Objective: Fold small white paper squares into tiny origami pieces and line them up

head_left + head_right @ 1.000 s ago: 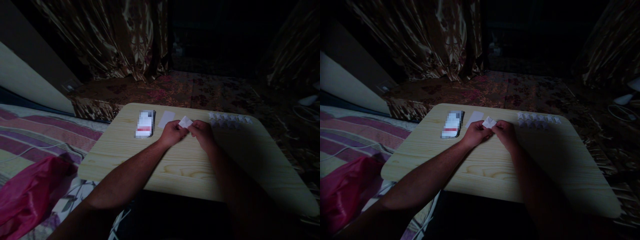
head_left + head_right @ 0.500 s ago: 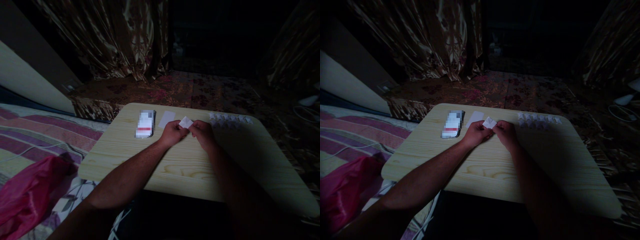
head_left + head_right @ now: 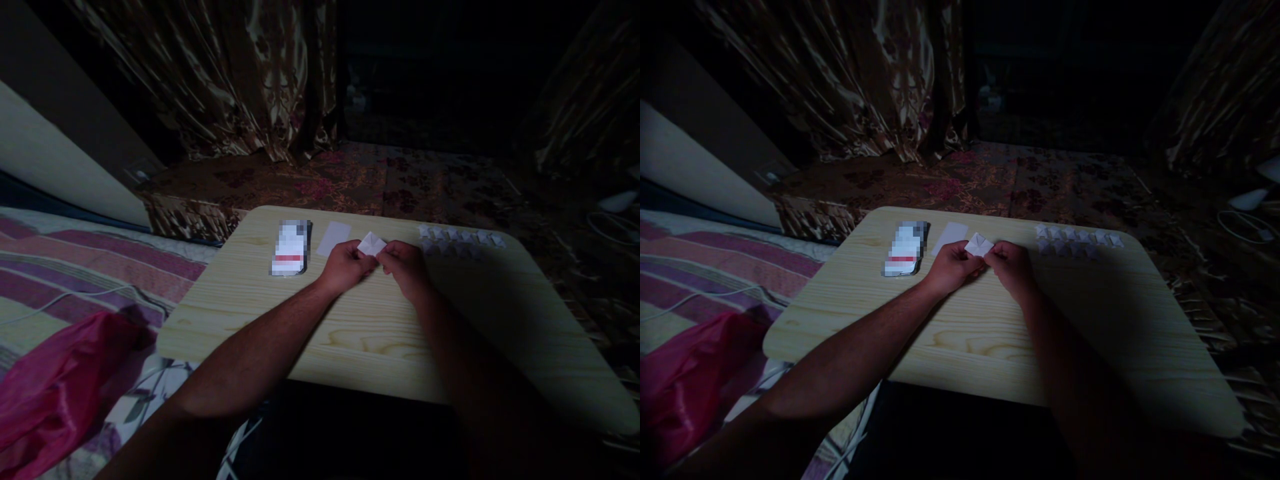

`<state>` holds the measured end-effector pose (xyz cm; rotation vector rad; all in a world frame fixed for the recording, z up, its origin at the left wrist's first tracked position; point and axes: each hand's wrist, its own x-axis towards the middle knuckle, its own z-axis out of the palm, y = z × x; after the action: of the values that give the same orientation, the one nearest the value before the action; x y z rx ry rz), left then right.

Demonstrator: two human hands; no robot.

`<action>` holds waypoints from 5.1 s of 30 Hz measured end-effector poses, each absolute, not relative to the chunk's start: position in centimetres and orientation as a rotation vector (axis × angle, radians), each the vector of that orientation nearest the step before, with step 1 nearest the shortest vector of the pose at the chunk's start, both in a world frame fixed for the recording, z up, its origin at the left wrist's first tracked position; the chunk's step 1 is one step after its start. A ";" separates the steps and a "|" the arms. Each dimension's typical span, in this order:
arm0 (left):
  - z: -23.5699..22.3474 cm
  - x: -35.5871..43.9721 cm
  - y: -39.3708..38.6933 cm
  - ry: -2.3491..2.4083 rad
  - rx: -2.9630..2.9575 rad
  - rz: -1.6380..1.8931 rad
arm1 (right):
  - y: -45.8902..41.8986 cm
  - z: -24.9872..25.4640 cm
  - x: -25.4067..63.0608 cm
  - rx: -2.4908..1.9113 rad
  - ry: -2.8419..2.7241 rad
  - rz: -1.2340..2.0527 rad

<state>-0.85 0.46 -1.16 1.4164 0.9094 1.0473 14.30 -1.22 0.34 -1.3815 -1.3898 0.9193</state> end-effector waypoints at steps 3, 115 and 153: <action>-1.1 -0.8 0.4 0.907 1.419 1.039 | -1.2 0.2 14.4 -1.380 -1.395 0.910; -0.6 -1.0 0.8 0.672 1.061 1.025 | -1.6 0.4 14.5 -1.207 -1.504 1.017; -0.5 -1.0 1.0 0.842 1.012 1.260 | -1.1 -0.3 14.3 -1.248 -1.417 1.023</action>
<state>-1.00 1.04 -0.46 1.0123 0.8419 1.2597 14.34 -1.10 -0.30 -1.2475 -1.4167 1.0229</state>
